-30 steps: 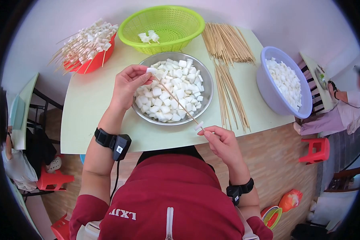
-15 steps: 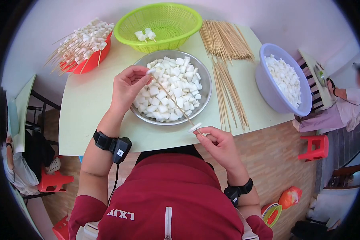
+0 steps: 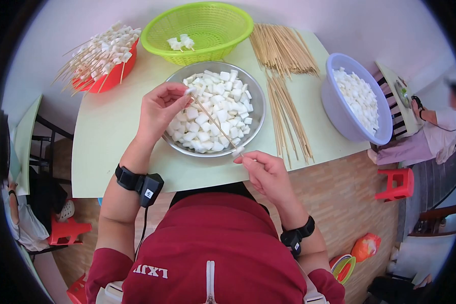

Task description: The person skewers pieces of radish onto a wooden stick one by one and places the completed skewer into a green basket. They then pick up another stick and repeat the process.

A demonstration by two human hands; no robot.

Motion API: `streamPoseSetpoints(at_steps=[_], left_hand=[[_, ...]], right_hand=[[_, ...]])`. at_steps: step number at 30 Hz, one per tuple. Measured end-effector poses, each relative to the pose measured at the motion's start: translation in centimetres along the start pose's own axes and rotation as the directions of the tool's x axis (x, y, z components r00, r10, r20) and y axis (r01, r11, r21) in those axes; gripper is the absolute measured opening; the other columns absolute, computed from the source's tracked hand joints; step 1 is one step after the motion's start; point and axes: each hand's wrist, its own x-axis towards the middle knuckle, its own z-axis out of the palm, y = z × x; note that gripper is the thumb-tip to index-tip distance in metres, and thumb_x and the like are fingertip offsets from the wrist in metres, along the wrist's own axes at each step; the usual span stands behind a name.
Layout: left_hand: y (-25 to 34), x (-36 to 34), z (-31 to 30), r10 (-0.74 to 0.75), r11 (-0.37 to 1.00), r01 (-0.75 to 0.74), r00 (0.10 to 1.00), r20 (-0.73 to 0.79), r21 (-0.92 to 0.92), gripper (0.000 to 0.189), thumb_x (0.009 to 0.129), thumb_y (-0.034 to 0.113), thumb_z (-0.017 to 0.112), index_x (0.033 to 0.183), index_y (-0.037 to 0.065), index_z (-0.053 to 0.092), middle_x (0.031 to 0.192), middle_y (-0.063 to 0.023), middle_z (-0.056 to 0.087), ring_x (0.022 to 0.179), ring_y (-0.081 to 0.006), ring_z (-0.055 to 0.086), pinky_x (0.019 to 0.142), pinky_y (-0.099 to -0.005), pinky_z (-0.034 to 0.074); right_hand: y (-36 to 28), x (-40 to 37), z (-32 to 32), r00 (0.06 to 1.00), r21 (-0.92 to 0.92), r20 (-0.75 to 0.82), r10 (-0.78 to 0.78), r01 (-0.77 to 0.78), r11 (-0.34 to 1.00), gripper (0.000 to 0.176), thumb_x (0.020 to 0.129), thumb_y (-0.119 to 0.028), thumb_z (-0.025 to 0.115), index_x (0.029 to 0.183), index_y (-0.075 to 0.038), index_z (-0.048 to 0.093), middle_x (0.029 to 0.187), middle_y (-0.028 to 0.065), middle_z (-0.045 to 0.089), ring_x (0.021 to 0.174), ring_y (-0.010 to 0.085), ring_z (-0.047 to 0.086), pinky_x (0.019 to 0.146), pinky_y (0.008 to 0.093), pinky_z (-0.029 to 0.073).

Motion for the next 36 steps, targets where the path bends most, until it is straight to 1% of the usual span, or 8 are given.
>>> streamPoseSetpoints(at_steps=[4,7,9,10,12,15,22,36], left_hand=[[0.7,-0.3,0.5,0.005,0.997,-0.002,1.0,0.029,-0.081,0.016,0.082,-0.003,0.062,0.098,-0.005,0.059,0.093,-0.0088,0.062,0.084,-0.0138,0.062,0.078,-0.0247,0.053],[1.1,-0.7,0.9,0.039,0.993,-0.033,0.998,0.047,-0.111,0.017,0.081,-0.004,0.063,0.098,-0.005,0.06,0.093,-0.009,0.062,0.085,-0.0143,0.062,0.078,-0.0249,0.053],[1.7,-1.0,1.1,0.051,0.995,-0.046,0.997,0.062,-0.085,0.017,0.081,-0.004,0.063,0.097,-0.005,0.06,0.093,-0.0087,0.062,0.085,-0.0139,0.062,0.078,-0.0248,0.053],[1.9,-1.2,1.3,0.063,0.996,-0.059,0.996,0.066,-0.06,0.017,0.08,-0.004,0.064,0.097,-0.004,0.061,0.093,-0.0084,0.062,0.085,-0.0135,0.062,0.077,-0.0247,0.052],[2.1,-1.4,1.6,0.099,0.995,-0.096,0.991,0.092,-0.038,0.016,0.08,-0.004,0.064,0.096,-0.004,0.061,0.093,-0.0078,0.062,0.085,-0.013,0.062,0.077,-0.0245,0.052],[2.2,-1.9,2.2,0.142,0.99,-0.143,0.983,0.117,0.004,0.016,0.079,-0.005,0.064,0.095,-0.003,0.062,0.093,-0.0069,0.062,0.084,-0.0123,0.062,0.076,-0.0241,0.052],[1.8,-2.0,2.5,0.231,0.972,-0.233,0.971,0.064,0.035,0.015,0.077,-0.004,0.065,0.091,0.0,0.064,0.087,-0.007,0.064,0.078,-0.0123,0.064,0.071,-0.024,0.054],[1.6,-2.0,2.9,0.198,0.977,-0.204,0.975,0.096,0.057,0.016,0.078,-0.001,0.065,0.094,0.001,0.063,0.088,-0.0053,0.065,0.079,-0.0106,0.063,0.072,-0.0243,0.054]], right_hand=[[-0.8,1.0,0.4,0.999,0.073,0.028,-0.021,0.019,0.997,0.022,0.094,-0.017,0.05,0.101,0.001,0.061,0.049,-0.0087,0.036,0.04,-0.0005,0.028,0.037,0.0177,0.021],[-1.5,1.8,1.4,0.998,-0.038,-0.007,-0.07,0.069,0.997,0.024,0.094,-0.019,0.048,0.101,0.001,0.061,0.049,-0.008,0.036,0.04,-0.0003,0.029,0.037,0.0177,0.021],[-2.2,2.3,2.3,0.985,-0.216,-0.079,-0.156,0.136,0.967,0.025,0.095,-0.021,0.047,0.101,0.0,0.061,0.048,-0.0072,0.036,0.04,0.0,0.028,0.037,0.0177,0.022],[-2.4,2.5,2.3,0.983,-0.214,-0.089,-0.159,0.138,0.967,0.025,0.095,-0.021,0.047,0.101,0.0,0.061,0.048,-0.0072,0.036,0.04,0.0,0.028,0.037,0.0177,0.022],[-2.8,3.0,2.2,0.993,-0.04,0.054,-0.101,0.103,0.994,0.026,0.096,-0.022,0.046,0.1,-0.001,0.061,0.048,-0.007,0.036,0.04,0.0006,0.028,0.037,0.018,0.022],[-2.5,3.9,3.1,0.99,0.009,0.064,-0.129,0.129,0.992,0.025,0.095,-0.021,0.046,0.1,-0.001,0.061,0.048,-0.0075,0.035,0.04,0.0008,0.028,0.037,0.0182,0.022],[-2.4,4.6,3.8,0.989,-0.007,0.015,-0.146,0.147,0.989,0.024,0.095,-0.021,0.048,0.1,-0.001,0.061,0.049,-0.0087,0.034,0.041,0.0004,0.027,0.037,0.0182,0.021],[-2.3,4.5,3.8,0.989,0.015,0.009,-0.15,0.15,0.989,0.023,0.095,-0.022,0.048,0.098,-0.003,0.061,0.049,-0.0093,0.033,0.04,0.0003,0.026,0.037,0.018,0.02]])
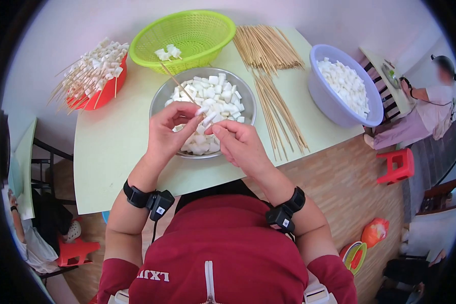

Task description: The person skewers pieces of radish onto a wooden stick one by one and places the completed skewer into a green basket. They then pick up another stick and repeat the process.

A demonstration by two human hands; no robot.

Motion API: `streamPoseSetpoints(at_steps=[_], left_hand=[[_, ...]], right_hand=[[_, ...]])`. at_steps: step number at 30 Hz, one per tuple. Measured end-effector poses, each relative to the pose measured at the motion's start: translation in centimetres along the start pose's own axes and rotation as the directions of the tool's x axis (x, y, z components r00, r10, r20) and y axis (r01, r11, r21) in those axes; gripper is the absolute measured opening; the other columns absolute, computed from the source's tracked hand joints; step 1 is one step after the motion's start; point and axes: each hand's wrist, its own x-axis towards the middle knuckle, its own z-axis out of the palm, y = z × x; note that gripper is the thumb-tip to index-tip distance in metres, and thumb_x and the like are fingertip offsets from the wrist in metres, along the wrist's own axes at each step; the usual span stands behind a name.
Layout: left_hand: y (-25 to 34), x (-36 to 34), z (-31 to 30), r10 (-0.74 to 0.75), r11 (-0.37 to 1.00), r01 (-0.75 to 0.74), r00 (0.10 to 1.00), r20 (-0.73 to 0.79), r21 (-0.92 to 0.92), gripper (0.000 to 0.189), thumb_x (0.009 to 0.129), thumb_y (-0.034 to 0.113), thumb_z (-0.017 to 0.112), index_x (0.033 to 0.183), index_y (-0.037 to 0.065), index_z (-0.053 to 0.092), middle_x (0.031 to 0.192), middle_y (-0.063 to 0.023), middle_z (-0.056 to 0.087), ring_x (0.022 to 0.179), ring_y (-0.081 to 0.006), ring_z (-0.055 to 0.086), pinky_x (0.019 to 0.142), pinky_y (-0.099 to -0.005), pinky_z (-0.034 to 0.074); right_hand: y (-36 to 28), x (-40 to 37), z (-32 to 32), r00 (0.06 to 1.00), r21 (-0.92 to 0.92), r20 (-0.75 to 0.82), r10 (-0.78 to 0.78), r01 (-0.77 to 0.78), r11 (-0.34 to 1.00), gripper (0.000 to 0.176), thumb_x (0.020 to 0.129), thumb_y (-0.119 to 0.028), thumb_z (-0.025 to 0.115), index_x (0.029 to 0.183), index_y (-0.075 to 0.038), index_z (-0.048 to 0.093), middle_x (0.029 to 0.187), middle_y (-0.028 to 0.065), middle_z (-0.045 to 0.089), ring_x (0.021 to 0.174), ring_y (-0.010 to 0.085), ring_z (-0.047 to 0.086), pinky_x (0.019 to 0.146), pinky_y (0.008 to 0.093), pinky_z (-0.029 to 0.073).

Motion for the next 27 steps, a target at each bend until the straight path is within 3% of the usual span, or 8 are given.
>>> streamPoseSetpoints(at_steps=[4,8,10,14,17,19,25,27], left_hand=[[0.2,0.6,-1.4,-0.04,0.987,0.037,0.999,-0.012,-0.156,0.017,0.083,0.001,0.063,0.1,-0.001,0.06,0.097,-0.0075,0.063,0.088,-0.0134,0.061,0.079,-0.0258,0.051],[-0.6,1.7,-4.4,-0.087,0.995,0.081,0.989,-0.117,-0.056,0.017,0.084,0.004,0.062,0.099,-0.002,0.06,0.097,-0.0077,0.063,0.087,-0.0125,0.061,0.078,-0.0248,0.05],[-1.2,1.9,-5.4,-0.171,0.96,0.182,0.983,-0.07,0.212,0.015,0.082,0.005,0.064,0.096,-0.001,0.063,0.095,-0.0064,0.064,0.084,-0.0108,0.06,0.074,-0.0233,0.049],[-1.6,1.5,-4.7,-0.184,0.898,0.104,0.971,0.151,0.427,0.019,0.075,0.009,0.07,0.091,0.0,0.065,0.085,-0.008,0.063,0.068,-0.0163,0.057,0.066,-0.0282,0.048],[-0.9,1.2,-3.3,-0.207,0.829,0.075,0.961,0.181,0.554,0.021,0.072,0.007,0.071,0.091,-0.001,0.065,0.085,-0.0098,0.06,0.071,-0.0197,0.056,0.066,-0.03,0.048],[-0.6,1.3,-3.2,-0.24,0.815,0.104,0.956,0.169,0.569,0.022,0.07,0.007,0.072,0.09,0.0,0.065,0.087,-0.0111,0.057,0.074,-0.0209,0.056,0.067,-0.0312,0.048],[-1.3,1.3,-3.8,-0.216,0.844,0.141,0.972,0.089,0.517,0.018,0.072,0.007,0.073,0.088,0.002,0.066,0.078,-0.0017,0.057,0.069,-0.0098,0.05,0.064,-0.024,0.043],[-1.4,1.5,-3.9,-0.211,0.919,0.219,0.976,-0.06,0.329,0.016,0.074,0.006,0.072,0.088,0.0,0.066,0.078,-0.0016,0.061,0.068,-0.0082,0.052,0.063,-0.0222,0.044]], right_hand=[[0.2,-0.6,-0.7,0.999,0.037,-0.05,-0.005,0.007,0.999,0.023,0.095,-0.021,0.048,0.098,-0.003,0.061,0.049,-0.0086,0.034,0.04,0.0004,0.026,0.037,0.0177,0.02],[0.4,-2.4,-3.2,0.992,0.087,-0.122,-0.031,0.042,0.995,0.024,0.095,-0.02,0.047,0.098,0.0,0.06,0.048,-0.007,0.035,0.039,0.0008,0.026,0.035,0.0171,0.02],[0.8,-3.6,-4.4,0.987,0.112,-0.162,-0.017,0.035,0.993,0.025,0.096,-0.019,0.045,0.098,0.002,0.059,0.048,-0.0059,0.035,0.038,0.0015,0.027,0.035,0.017,0.021],[1.7,-5.4,-6.0,0.979,0.128,-0.204,0.018,0.008,0.992,0.025,0.096,-0.018,0.045,0.098,0.002,0.06,0.048,-0.0057,0.035,0.038,0.0018,0.027,0.036,0.0171,0.021],[1.9,-6.0,-6.4,0.977,0.125,-0.204,0.056,-0.031,0.992,0.024,0.095,-0.018,0.046,0.097,0.002,0.06,0.048,-0.0056,0.035,0.038,0.002,0.027,0.036,0.0173,0.021],[2.0,-6.1,-6.5,0.981,0.151,-0.186,0.058,-0.03,0.988,0.023,0.095,-0.018,0.047,0.096,0.002,0.06,0.048,-0.0055,0.035,0.038,0.0021,0.027,0.036,0.0178,0.021],[2.0,-6.5,-6.2,0.993,0.097,-0.082,0.082,-0.074,0.993,0.024,0.094,-0.018,0.048,0.096,0.002,0.061,0.048,-0.0061,0.036,0.039,0.0012,0.028,0.037,0.0176,0.02],[1.9,-6.7,-6.3,0.996,0.042,-0.024,0.081,-0.08,0.996,0.024,0.094,-0.018,0.048,0.096,0.002,0.061,0.048,-0.0066,0.036,0.039,0.0006,0.028,0.037,0.017,0.02]])
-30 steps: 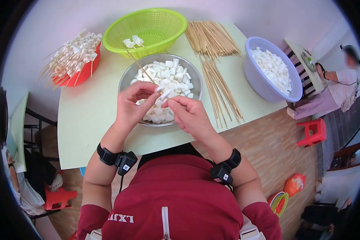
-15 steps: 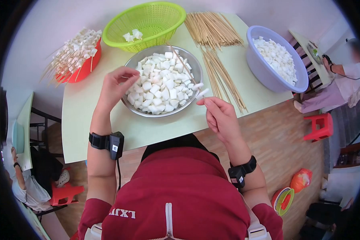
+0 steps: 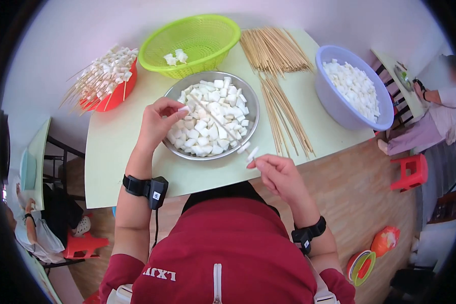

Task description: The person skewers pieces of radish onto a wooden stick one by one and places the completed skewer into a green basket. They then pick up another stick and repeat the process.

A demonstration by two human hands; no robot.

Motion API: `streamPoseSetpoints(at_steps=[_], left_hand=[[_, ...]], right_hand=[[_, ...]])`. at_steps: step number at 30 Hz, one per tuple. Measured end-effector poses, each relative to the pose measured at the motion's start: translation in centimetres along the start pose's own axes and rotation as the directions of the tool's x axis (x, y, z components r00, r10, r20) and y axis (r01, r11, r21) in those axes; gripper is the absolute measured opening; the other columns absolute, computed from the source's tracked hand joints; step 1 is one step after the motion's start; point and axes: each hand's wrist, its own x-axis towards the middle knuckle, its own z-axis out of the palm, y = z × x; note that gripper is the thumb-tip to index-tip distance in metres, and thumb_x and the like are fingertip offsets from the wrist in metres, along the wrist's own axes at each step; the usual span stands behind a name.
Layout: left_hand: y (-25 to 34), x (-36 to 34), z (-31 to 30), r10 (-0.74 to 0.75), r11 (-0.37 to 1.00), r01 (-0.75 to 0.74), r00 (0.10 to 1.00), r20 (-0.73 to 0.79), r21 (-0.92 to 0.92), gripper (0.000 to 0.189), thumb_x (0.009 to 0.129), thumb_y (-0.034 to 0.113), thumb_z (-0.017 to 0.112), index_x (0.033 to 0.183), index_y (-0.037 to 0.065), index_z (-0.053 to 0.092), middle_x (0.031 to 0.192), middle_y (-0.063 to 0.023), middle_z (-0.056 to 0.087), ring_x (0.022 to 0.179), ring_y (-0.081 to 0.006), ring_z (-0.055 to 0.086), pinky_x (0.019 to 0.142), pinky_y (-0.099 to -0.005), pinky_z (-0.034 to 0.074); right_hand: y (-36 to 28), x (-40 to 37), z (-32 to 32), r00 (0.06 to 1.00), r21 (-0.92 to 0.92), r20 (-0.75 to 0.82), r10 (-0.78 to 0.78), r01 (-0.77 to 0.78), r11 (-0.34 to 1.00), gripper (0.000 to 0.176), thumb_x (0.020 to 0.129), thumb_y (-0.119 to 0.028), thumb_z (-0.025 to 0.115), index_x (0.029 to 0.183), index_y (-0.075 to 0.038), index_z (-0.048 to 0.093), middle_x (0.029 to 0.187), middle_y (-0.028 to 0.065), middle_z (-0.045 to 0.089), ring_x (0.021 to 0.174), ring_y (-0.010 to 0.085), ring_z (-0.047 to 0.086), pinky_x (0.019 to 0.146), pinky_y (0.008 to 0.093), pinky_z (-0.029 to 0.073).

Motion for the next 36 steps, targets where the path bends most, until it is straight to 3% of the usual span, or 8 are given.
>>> streamPoseSetpoints(at_steps=[3,6,12,22,25,27,34,36], left_hand=[[-0.5,0.3,-0.4,-0.137,0.967,0.131,0.991,-0.013,-0.217,0.016,0.077,0.006,0.07,0.091,-0.002,0.066,0.081,-0.006,0.064,0.066,-0.0088,0.057,0.06,-0.0213,0.047],[-0.9,0.4,-0.7,-0.11,0.927,0.102,0.994,0.0,-0.362,0.018,0.079,0.004,0.068,0.094,-0.004,0.064,0.084,-0.0086,0.065,0.069,-0.01,0.06,0.062,-0.0208,0.049],[-0.8,0.5,-0.7,-0.1,0.893,0.096,0.995,0.015,-0.44,0.017,0.081,0.0,0.064,0.097,-0.004,0.062,0.084,-0.0081,0.065,0.074,-0.0112,0.061,0.068,-0.023,0.05],[-0.4,0.3,0.1,-0.075,0.95,0.038,0.991,-0.107,-0.31,0.018,0.078,0.002,0.068,0.093,-0.002,0.06,0.087,-0.0074,0.064,0.078,-0.0109,0.06,0.071,-0.023,0.05],[0.1,0.0,0.6,-0.028,0.96,-0.022,0.984,-0.175,-0.28,0.018,0.078,0.003,0.068,0.093,-0.002,0.06,0.087,-0.0064,0.063,0.08,-0.0106,0.059,0.071,-0.0228,0.051],[0.1,-0.1,0.8,0.002,0.968,-0.064,0.97,-0.244,-0.243,0.016,0.08,0.004,0.067,0.092,-0.003,0.06,0.087,-0.0056,0.063,0.079,-0.0104,0.059,0.069,-0.0229,0.051],[1.0,-0.4,0.7,0.05,0.986,-0.094,0.953,-0.299,-0.136,0.014,0.08,0.004,0.067,0.091,-0.002,0.061,0.087,-0.0046,0.063,0.078,-0.0108,0.061,0.07,-0.0239,0.052],[1.0,-0.4,0.6,0.046,0.983,-0.096,0.953,-0.301,-0.154,0.014,0.08,0.004,0.067,0.091,-0.002,0.061,0.087,-0.005,0.063,0.078,-0.0113,0.061,0.072,-0.0244,0.052]], right_hand=[[-0.4,-0.3,0.3,0.995,-0.079,0.067,0.069,-0.063,0.995,0.023,0.094,-0.017,0.048,0.096,0.001,0.062,0.049,-0.0066,0.038,0.039,0.0001,0.029,0.037,0.0168,0.02],[0.1,0.2,0.3,0.993,-0.076,0.088,0.079,-0.073,0.994,0.022,0.094,-0.016,0.048,0.096,0.001,0.062,0.048,-0.0068,0.037,0.039,0.0002,0.028,0.037,0.0174,0.02],[0.4,0.7,0.6,0.997,-0.069,0.046,0.054,-0.051,0.996,0.022,0.094,-0.016,0.049,0.096,0.001,0.062,0.047,-0.0072,0.036,0.039,0.0004,0.027,0.036,0.0178,0.019],[0.3,0.7,1.2,0.999,-0.14,-0.036,0.034,-0.039,0.989,0.02,0.095,-0.018,0.048,0.097,0.0,0.059,0.048,-0.0065,0.037,0.038,0.0006,0.027,0.035,0.0181,0.02],[0.1,0.7,1.5,0.999,-0.059,0.05,0.01,-0.007,0.998,0.016,0.095,-0.016,0.048,0.098,-0.002,0.055,0.048,-0.0051,0.038,0.037,0.0014,0.029,0.034,0.0183,0.02],[0.1,0.7,1.8,0.979,0.139,0.17,0.115,-0.139,0.98,0.013,0.095,-0.015,0.047,0.098,-0.003,0.053,0.048,-0.0037,0.04,0.037,0.0023,0.03,0.034,0.0184,0.023],[0.5,1.3,2.7,0.998,-0.033,0.06,0.031,-0.03,0.999,0.013,0.095,-0.016,0.047,0.095,-0.004,0.051,0.048,-0.0026,0.041,0.036,0.0033,0.032,0.032,0.0177,0.025],[0.4,1.2,2.7,0.983,0.076,0.121,0.138,-0.148,0.986,0.01,0.095,-0.014,0.048,0.094,-0.005,0.05,0.048,-0.0028,0.041,0.036,0.0031,0.033,0.033,0.0176,0.025]])
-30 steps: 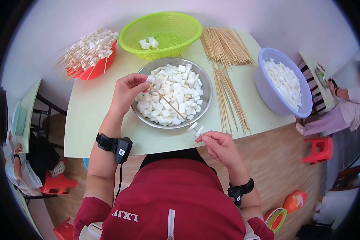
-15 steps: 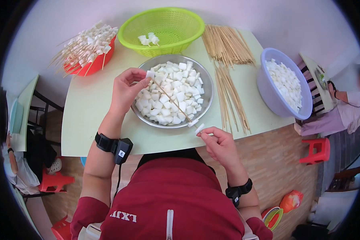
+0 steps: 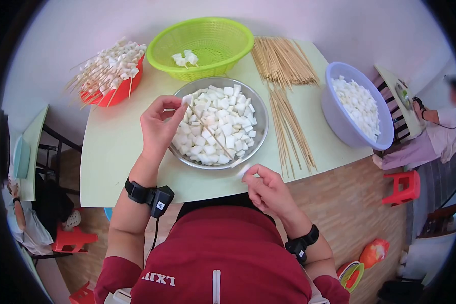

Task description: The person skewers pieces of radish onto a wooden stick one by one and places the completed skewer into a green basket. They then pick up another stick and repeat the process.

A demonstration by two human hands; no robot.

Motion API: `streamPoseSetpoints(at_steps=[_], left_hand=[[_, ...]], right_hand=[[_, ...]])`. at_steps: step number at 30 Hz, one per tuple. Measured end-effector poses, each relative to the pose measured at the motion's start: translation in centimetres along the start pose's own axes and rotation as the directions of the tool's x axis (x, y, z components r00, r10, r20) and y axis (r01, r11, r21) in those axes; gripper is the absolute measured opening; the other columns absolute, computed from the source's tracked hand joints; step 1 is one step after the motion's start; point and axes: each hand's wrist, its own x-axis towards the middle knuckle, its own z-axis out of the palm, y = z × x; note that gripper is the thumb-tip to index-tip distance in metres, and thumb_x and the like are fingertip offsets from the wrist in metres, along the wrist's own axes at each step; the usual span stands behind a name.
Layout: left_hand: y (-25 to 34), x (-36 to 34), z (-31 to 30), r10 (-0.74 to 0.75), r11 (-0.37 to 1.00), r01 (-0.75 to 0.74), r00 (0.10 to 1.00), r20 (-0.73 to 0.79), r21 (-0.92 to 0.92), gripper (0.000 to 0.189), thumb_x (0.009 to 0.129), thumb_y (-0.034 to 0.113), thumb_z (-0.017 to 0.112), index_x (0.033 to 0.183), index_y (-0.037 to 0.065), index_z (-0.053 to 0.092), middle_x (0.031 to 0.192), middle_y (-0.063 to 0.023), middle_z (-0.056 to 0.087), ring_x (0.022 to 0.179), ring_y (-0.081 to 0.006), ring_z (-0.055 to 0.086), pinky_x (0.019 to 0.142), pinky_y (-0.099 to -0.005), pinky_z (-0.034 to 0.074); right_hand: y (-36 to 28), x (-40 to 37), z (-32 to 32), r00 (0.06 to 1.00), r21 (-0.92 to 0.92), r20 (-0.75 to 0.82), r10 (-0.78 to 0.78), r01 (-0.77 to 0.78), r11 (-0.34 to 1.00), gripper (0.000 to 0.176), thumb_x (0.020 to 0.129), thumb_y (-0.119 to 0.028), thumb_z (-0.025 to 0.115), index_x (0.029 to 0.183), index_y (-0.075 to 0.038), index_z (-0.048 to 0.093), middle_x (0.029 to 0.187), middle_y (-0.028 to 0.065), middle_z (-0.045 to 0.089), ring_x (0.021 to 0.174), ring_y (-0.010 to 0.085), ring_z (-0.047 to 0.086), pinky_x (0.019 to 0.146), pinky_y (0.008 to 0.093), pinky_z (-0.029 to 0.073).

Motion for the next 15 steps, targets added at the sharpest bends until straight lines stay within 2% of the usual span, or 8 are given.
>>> streamPoseSetpoints(at_steps=[4,6,10,12,15], left_hand=[[-0.1,0.1,-0.1,0.036,0.999,-0.036,0.999,-0.01,-0.006,0.015,0.08,0.005,0.067,0.091,-0.002,0.061,0.087,-0.0052,0.064,0.078,-0.0116,0.061,0.072,-0.0246,0.052],[-0.1,0.0,-0.2,0.016,1.0,-0.016,1.0,-0.003,-0.016,0.014,0.08,0.005,0.067,0.091,-0.002,0.061,0.087,-0.0049,0.063,0.078,-0.0116,0.061,0.072,-0.0245,0.052],[-0.1,0.0,0.0,0.059,0.998,-0.06,0.997,-0.041,-0.021,0.01,0.078,0.002,0.066,0.087,0.0,0.062,0.081,-0.0049,0.065,0.073,-0.0106,0.062,0.068,-0.0245,0.053],[0.1,0.1,-0.1,0.04,0.998,-0.042,0.998,-0.044,-0.051,0.01,0.079,0.002,0.066,0.087,0.0,0.062,0.081,-0.005,0.065,0.074,-0.0107,0.062,0.068,-0.0247,0.053],[0.2,0.2,-0.3,0.044,0.997,-0.047,0.998,-0.05,-0.059,0.01,0.079,0.003,0.066,0.087,0.0,0.062,0.081,-0.0051,0.065,0.074,-0.0103,0.062,0.068,-0.0246,0.053]], right_hand=[[-0.2,0.6,0.3,1.0,0.131,0.021,-0.018,0.015,0.991,0.009,0.094,-0.014,0.049,0.093,-0.005,0.05,0.049,-0.0028,0.042,0.036,0.003,0.033,0.034,0.0179,0.026],[-0.3,0.7,0.8,0.984,-0.108,-0.122,-0.127,0.114,0.988,0.013,0.095,-0.016,0.046,0.093,-0.004,0.052,0.049,-0.0024,0.041,0.036,0.0036,0.033,0.035,0.0182,0.027],[-0.7,0.7,0.2,0.987,-0.154,-0.112,-0.112,0.094,0.984,0.016,0.096,-0.017,0.045,0.092,-0.004,0.053,0.049,-0.0021,0.041,0.037,0.0038,0.033,0.035,0.0184,0.028],[-0.8,0.9,0.0,0.999,0.031,0.003,-0.047,0.047,0.998,0.017,0.096,-0.018,0.045,0.093,-0.003,0.053,0.05,-0.0023,0.041,0.037,0.0035,0.034,0.036,0.0182,0.027],[-0.7,1.2,0.2,0.997,0.041,0.005,-0.079,0.078,0.996,0.018,0.096,-0.018,0.045,0.093,-0.003,0.053,0.05,-0.0023,0.042,0.037,0.0037,0.033,0.036,0.018,0.027]])
